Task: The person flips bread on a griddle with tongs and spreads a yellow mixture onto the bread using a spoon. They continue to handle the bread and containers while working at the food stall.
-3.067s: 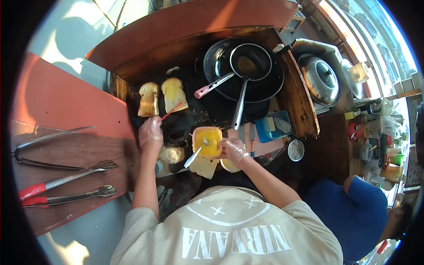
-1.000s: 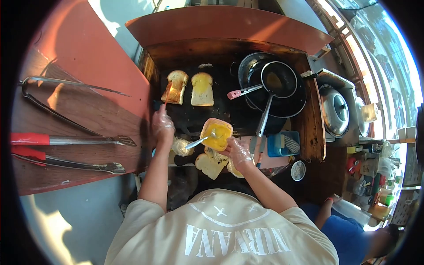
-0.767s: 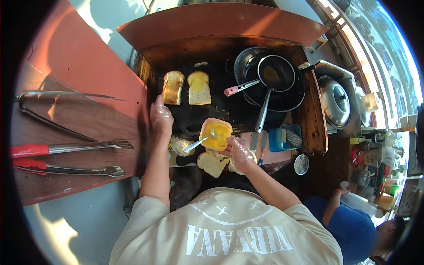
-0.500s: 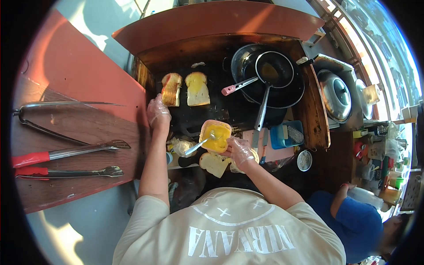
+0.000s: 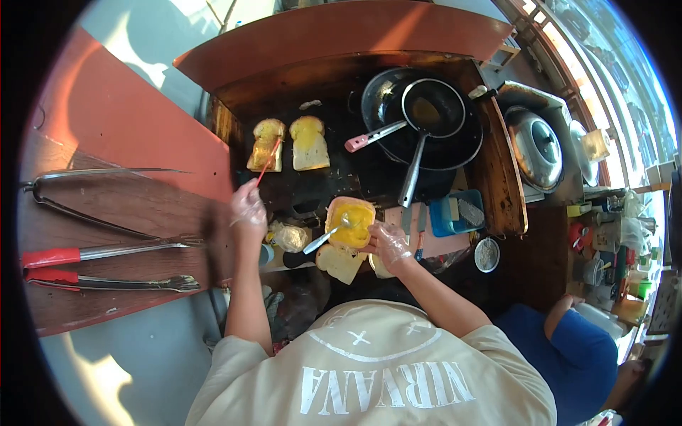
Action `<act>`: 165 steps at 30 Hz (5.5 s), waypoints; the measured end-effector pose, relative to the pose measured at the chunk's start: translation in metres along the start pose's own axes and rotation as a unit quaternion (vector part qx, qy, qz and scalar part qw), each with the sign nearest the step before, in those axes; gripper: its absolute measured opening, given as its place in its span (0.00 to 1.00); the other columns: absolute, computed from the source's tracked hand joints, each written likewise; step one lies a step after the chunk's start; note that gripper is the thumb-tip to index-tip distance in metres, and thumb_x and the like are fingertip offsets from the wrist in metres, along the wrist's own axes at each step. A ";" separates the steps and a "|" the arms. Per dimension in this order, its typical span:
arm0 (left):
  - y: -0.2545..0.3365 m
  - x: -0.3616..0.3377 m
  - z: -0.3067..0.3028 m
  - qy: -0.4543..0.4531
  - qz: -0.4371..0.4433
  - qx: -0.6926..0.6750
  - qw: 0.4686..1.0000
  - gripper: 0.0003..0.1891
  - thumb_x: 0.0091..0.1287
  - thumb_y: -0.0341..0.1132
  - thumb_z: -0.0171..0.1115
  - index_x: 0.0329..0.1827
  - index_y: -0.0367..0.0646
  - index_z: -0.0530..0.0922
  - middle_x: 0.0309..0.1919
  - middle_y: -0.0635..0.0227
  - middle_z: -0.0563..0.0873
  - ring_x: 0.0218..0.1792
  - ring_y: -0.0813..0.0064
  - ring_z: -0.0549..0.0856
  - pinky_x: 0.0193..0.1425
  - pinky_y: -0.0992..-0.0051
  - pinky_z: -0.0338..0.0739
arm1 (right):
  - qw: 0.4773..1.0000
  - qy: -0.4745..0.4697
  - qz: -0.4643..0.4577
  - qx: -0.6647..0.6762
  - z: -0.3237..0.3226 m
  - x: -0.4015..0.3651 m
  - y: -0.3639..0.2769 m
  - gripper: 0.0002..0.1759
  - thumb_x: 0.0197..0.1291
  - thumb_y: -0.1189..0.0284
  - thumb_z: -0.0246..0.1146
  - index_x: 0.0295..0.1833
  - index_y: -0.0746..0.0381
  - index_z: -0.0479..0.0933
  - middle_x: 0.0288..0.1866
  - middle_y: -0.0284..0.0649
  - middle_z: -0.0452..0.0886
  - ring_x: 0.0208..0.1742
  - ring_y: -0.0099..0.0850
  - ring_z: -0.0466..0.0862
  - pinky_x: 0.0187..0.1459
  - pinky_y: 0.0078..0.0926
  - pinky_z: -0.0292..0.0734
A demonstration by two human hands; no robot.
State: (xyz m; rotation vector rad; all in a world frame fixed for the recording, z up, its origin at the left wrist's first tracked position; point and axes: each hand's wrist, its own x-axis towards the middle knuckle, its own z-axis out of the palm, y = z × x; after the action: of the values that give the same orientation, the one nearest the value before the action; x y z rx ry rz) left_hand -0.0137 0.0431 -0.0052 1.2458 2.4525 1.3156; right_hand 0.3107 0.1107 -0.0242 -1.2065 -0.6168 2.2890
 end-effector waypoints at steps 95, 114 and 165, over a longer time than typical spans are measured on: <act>0.074 -0.310 0.173 -0.217 -0.249 -0.054 0.942 0.15 0.72 0.43 0.57 0.36 0.39 0.80 0.23 0.60 0.84 0.24 0.65 0.83 0.30 0.67 0.77 | 0.995 -0.097 -0.013 -0.005 -0.213 -0.108 -0.069 0.26 0.70 0.67 0.53 0.65 0.75 0.64 0.62 0.54 0.76 0.61 0.49 0.82 0.57 0.48 0.85; 0.132 -0.278 0.277 -0.204 -0.106 0.134 0.964 0.16 0.72 0.45 0.57 0.48 0.41 0.82 0.42 0.51 0.85 0.49 0.54 0.84 0.52 0.57 0.78 | 0.998 -0.033 -0.051 0.027 -0.292 -0.162 -0.090 0.30 0.69 0.64 0.54 0.69 0.74 0.62 0.65 0.54 0.76 0.61 0.49 0.82 0.56 0.49 0.85; 0.091 -0.258 0.205 -0.107 -0.143 0.315 0.932 0.15 0.62 0.43 0.63 0.46 0.44 0.81 0.43 0.59 0.86 0.46 0.61 0.86 0.52 0.63 0.81 | 0.996 -0.077 -0.001 -0.045 -0.257 -0.151 -0.073 0.38 0.64 0.56 0.60 0.73 0.67 0.60 0.70 0.50 0.72 0.66 0.47 0.78 0.58 0.48 0.83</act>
State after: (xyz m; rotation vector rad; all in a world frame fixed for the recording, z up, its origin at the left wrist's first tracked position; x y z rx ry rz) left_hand 0.3008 0.0252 -0.1385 0.9855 2.8356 0.2963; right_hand 0.6167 0.1204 -0.0180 -1.0752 -0.7844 2.3922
